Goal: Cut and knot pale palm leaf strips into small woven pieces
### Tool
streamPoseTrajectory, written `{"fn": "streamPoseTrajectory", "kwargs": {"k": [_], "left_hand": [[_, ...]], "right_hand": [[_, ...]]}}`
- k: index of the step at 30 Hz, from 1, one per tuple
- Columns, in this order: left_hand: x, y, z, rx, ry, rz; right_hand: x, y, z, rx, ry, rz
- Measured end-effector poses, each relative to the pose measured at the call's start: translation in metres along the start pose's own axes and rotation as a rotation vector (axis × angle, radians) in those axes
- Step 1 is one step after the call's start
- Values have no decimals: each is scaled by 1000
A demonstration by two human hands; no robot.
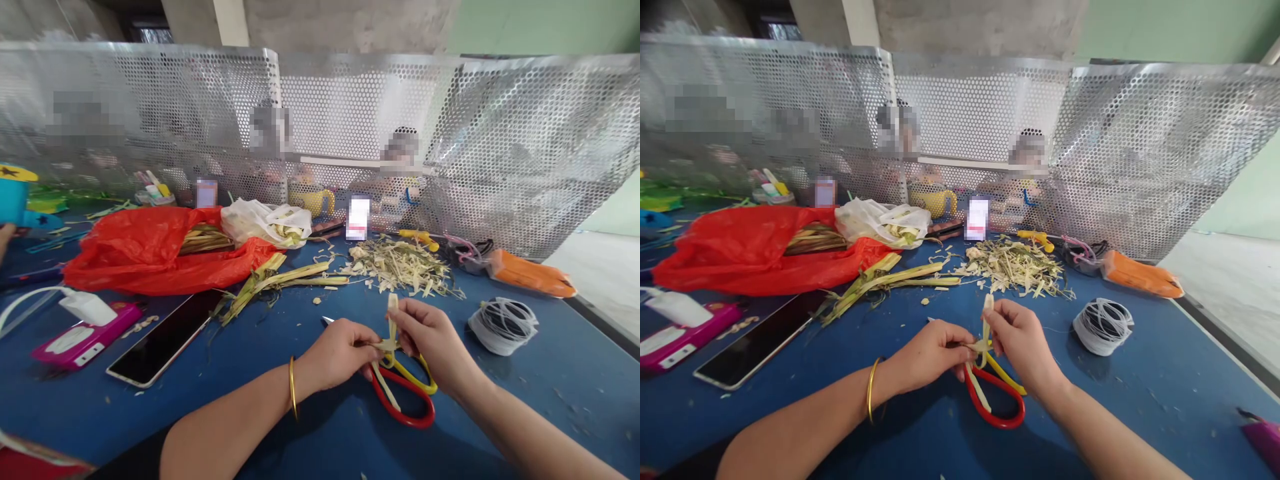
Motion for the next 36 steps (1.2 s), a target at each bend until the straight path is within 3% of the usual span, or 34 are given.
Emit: {"fn": "streamPoseTrajectory", "kwargs": {"k": [6,10,17,21,25,27,36], "left_hand": [[2,3,-12,-111,229,59],[2,7,-21,-157,241,14],[5,8,-11,-118,106,-26],[4,6,-12,-131,127,-87],[2,4,-14,-151,215,-161],[0,3,-15,-169,245,-167],[-2,6,-22,-286,267,-136]], "right_hand": [[-6,-2,5,-39,-109,-219],[-4,-3,4,-14,-139,-213],[0,-5,-6,23,-116,-200],[-2,-6,-11,-77,72,-153],[-1,-2,-8,-270,588,-2],[0,0,-7,-294,709,40],[1,-6,-18,-302,579,-36]]}}
Point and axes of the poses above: each hand's wrist, its own y-axis away from the middle knuckle, its own x-axis out of the palm, z = x × y, the point moved 1 cm from there along -y, towards the middle knuckle, and after that the axes turned 2 degrees about -x, right-handed, at the moved point
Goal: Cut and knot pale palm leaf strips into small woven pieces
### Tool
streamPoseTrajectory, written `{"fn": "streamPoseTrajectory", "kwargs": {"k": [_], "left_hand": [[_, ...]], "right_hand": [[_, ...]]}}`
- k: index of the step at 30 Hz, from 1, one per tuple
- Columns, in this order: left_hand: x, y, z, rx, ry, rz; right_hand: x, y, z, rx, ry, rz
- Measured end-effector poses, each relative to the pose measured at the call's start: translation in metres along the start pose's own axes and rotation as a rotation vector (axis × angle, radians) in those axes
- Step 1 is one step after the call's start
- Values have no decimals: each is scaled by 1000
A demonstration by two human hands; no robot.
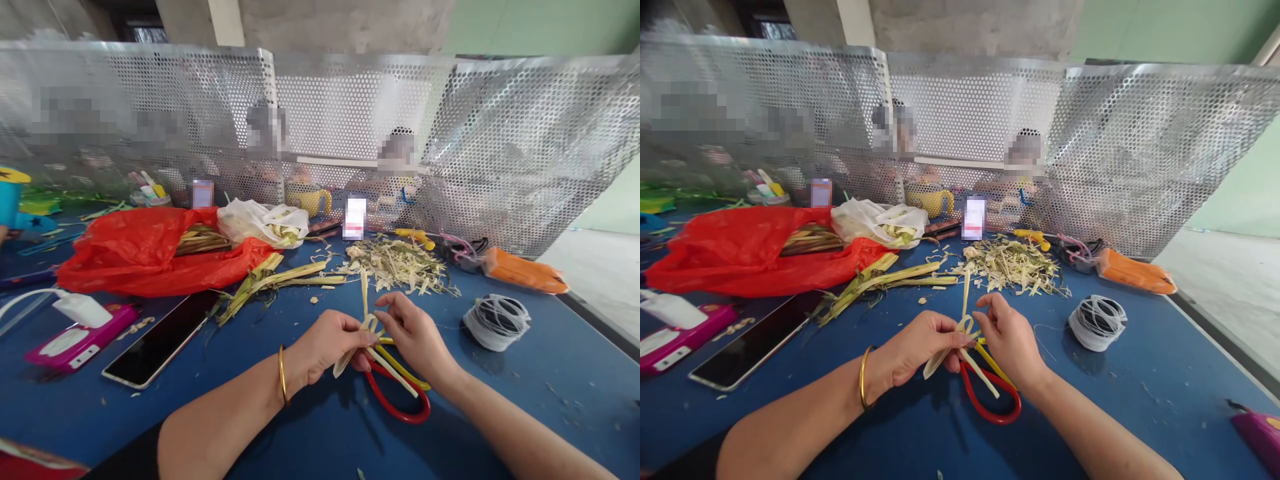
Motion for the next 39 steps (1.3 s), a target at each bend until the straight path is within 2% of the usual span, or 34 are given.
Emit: {"fn": "streamPoseTrajectory", "kwargs": {"k": [2,4,6,8,9,11,12,14,17,22,28,35,39], "left_hand": [[-1,-1,1,-4,0,11],[-1,-2,2,-8,8,-1],[-2,-4,4,-6,34,-41],[-2,-7,6,1,81,-74],[-2,-8,7,12,109,-82],[-2,-9,10,31,166,-78],[-1,-9,12,34,187,-78],[0,-9,14,30,206,-92],[0,-9,14,15,190,-123],[-1,-9,11,61,183,-160],[-3,-12,10,76,143,-192],[-6,-11,9,72,187,-182],[-6,-11,10,47,188,-163]], "right_hand": [[-1,-1,-2,17,20,-3],[-6,-1,0,-43,77,-42],[-16,0,7,-214,166,-151],[-23,5,20,-460,257,-235],[-24,9,27,-581,299,-210],[-17,17,38,-796,401,-15],[-11,21,41,-863,475,80],[2,28,42,-953,646,159],[18,32,37,-998,789,123],[18,36,37,-995,596,53],[14,46,48,-1214,434,108],[12,42,47,-1141,359,165],[16,43,48,-1196,389,212]]}}
Point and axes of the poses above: each hand's wrist, its own y-axis away from the middle knuckle, its own x-axis out of the palm, z = x × y, the point moved 1 cm from there along -y, towards the middle knuckle, and after that the axes turned 2 degrees about -x, right-handed, at the moved point
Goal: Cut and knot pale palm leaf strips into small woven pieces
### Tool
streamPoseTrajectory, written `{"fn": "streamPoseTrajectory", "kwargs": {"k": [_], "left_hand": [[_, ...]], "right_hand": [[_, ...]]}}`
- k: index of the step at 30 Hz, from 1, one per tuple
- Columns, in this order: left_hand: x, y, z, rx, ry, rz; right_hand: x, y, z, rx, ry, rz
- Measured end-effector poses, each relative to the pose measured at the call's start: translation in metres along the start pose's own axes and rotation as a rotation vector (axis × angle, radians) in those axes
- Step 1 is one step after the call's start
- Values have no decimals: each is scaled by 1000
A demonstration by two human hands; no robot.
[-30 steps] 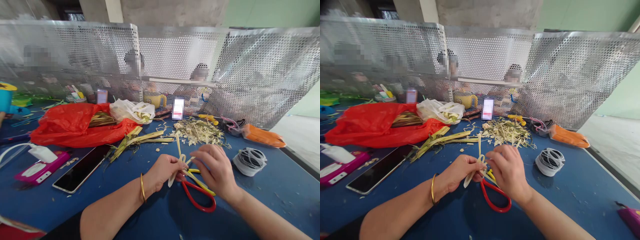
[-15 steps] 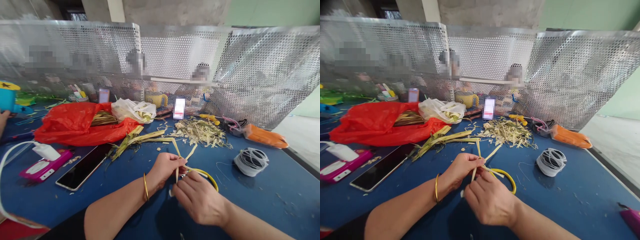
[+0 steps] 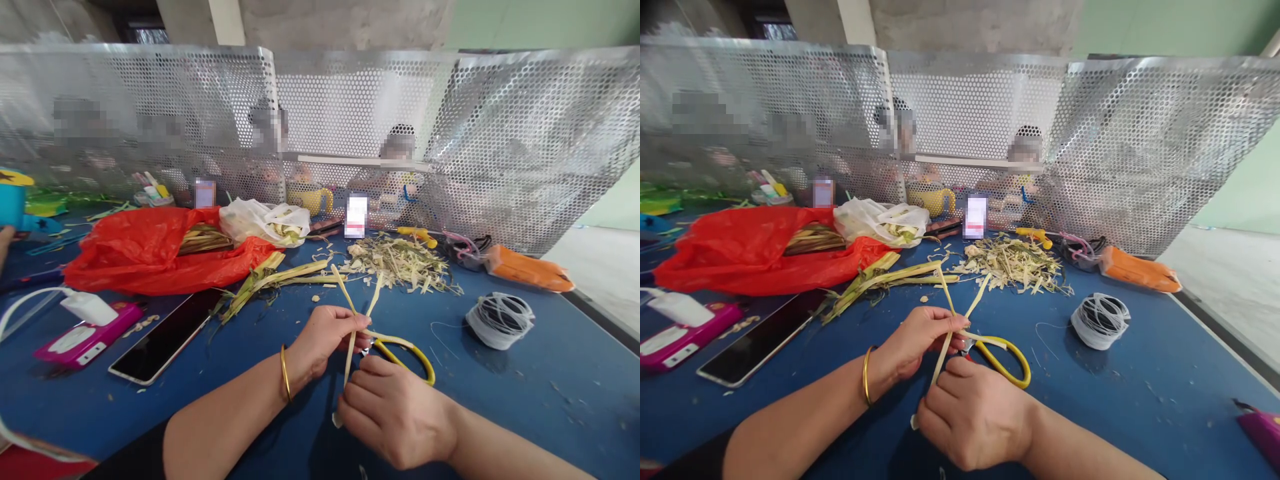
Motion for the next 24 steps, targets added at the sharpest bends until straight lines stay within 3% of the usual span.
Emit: {"fn": "streamPoseTrajectory", "kwargs": {"k": [6,10,19,22,24], "left_hand": [[-4,1,-4,-100,92,21],[-5,3,-9,-79,104,26],[0,-1,0,-59,57,-3],[-4,-1,-4,-56,77,-5],[-5,0,-7,-44,92,4]], "right_hand": [[3,0,-2,22,29,44],[3,0,-3,82,25,19],[3,-2,1,-15,-62,60],[-2,0,-4,63,-52,3],[-8,2,-11,236,10,-95]]}}
Point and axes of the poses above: each hand's wrist, its own y-axis away from the middle knuckle, its own x-axis out of the palm, z = x × y, the point moved 1 cm from there along -y, towards the middle knuckle, and after that the axes turned 2 degrees about -x, right-handed, at the moved point
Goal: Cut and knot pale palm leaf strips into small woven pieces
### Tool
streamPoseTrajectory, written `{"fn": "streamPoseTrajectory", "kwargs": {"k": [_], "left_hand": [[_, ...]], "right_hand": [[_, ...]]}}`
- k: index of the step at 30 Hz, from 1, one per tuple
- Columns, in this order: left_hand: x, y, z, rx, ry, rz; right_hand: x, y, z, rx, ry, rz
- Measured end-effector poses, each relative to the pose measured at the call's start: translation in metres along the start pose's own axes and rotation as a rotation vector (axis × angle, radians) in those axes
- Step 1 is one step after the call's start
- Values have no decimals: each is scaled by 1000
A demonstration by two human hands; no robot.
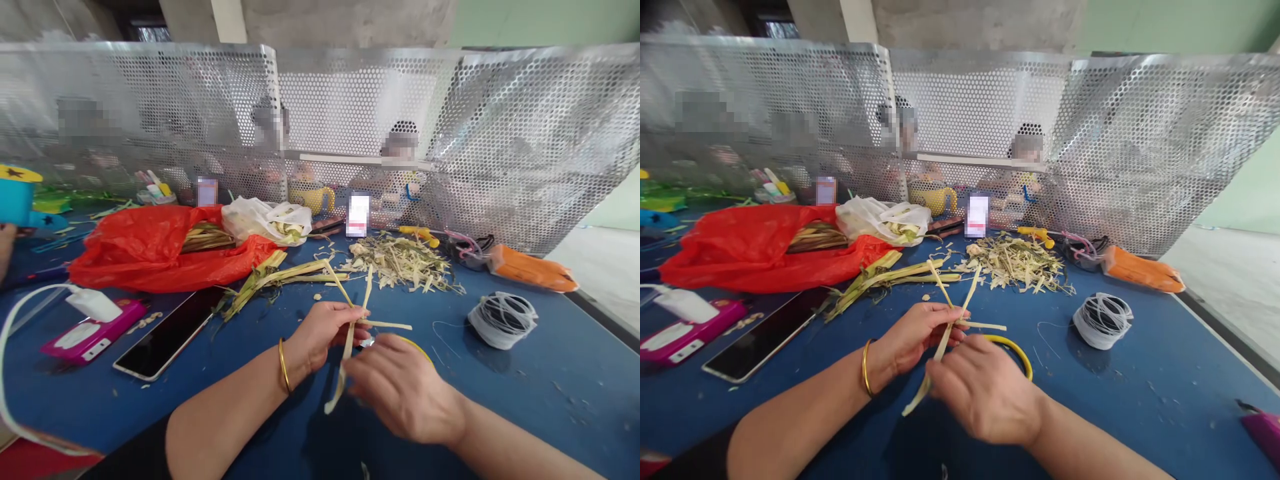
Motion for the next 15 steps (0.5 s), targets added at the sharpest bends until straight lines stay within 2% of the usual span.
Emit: {"fn": "streamPoseTrajectory", "kwargs": {"k": [2,4,7,10,15], "left_hand": [[-1,1,-2,17,11,4],[-1,0,-2,27,16,-13],[-1,-2,0,17,21,-39],[-1,-5,3,48,-33,-10],[0,-5,3,118,-153,-10]], "right_hand": [[-5,1,-11,229,118,-49],[-6,2,-21,382,223,18],[-1,6,-30,407,250,152],[2,8,-32,399,204,207],[-12,5,-31,483,94,339]]}}
Point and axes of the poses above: each hand's wrist, its own y-axis away from the middle knuckle, its own x-axis out of the palm, z = x × y, the point moved 1 cm from there along -y, towards the middle knuckle, and after that the axes turned 2 degrees about -x, right-handed, at the moved point
